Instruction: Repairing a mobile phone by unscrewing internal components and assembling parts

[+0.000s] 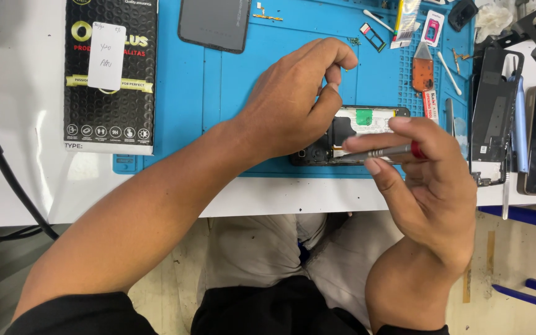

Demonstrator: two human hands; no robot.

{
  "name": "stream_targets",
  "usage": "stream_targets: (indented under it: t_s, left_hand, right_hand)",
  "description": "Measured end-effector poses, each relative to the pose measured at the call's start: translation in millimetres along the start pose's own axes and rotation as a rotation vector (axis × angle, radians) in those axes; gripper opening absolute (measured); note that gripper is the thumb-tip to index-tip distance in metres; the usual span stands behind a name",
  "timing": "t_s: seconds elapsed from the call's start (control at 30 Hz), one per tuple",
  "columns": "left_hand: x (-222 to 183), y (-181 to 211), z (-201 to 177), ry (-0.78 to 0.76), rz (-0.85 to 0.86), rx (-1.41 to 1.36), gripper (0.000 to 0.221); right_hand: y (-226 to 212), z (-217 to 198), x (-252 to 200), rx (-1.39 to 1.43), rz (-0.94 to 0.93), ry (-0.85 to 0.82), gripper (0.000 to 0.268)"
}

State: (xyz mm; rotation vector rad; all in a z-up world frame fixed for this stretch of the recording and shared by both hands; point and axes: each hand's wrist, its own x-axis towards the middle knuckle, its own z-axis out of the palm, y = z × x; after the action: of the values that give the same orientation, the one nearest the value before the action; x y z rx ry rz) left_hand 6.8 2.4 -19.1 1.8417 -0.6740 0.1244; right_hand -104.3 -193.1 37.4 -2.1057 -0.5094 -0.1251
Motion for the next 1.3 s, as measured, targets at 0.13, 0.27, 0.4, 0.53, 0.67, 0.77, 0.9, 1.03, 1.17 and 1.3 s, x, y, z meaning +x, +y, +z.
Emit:
stream_targets:
  t_s: [0.13, 0.27, 0.4, 0.53, 0.67, 0.77, 0.9, 1.03, 1.17, 1.3]
  left_hand:
    - [-0.7, 2.0, -1.0, -0.009, -0.01, -0.006, 0.028]
    - [0.2, 3.4, -3.6, -0.019, -0.014, -0.013, 0.03]
    - [1.2, 3.1, -0.7, -0.034, -0.025, -0.006, 0.032]
    - [2.4, 2.2, -0.6, -0.023, -0.022, 0.013, 0.032]
    - [0.8, 0.9, 0.9, -0.017, -0.012, -0.002, 0.031]
    - [0.9, -0.1, 0.3, -0.016, 0.0, 0.0, 0.031]
    - [0.5, 0.9, 0.6, -0.019, 0.003, 0.0, 0.031]
    - [1.0, 1.3, 0.7, -0.02, -0.016, 0.0, 0.032]
    - [0.6, 0.7, 1.5, -0.019, -0.011, 0.002, 0.031]
    - [1.0, 0.9, 0.5, -0.024, -0.022, 0.004, 0.032]
  right_hand:
    - [9.7, 2.9, 4.1, -0.251, -0.061, 0.111, 0.045]
    - [0.7, 1.0, 5.0, -0.066, -0.037, 0.026, 0.044]
    - [4.3, 1.4, 2.8, -0.238, 0.035, 0.09, 0.045]
    - [7.8, -0.7, 7.7, -0.283, -0.087, 0.107, 0.05]
    - [7.0, 0.3, 1.5, -0.038, -0.014, 0.01, 0.048]
    - [8.5, 0.5, 0.9, 0.001, 0.016, 0.008, 0.048]
    - [5.6, 0.5, 5.2, -0.093, 0.026, 0.039, 0.047]
    - [6.8, 8.4, 5.4, -0.033, 0.02, 0.069, 0.049]
    - [10.8, 10.9, 5.2, -0.083, -0.012, 0.106, 0.052]
    - [11.6, 13.0, 6.3, -0.057, -0.017, 0.187, 0.045]
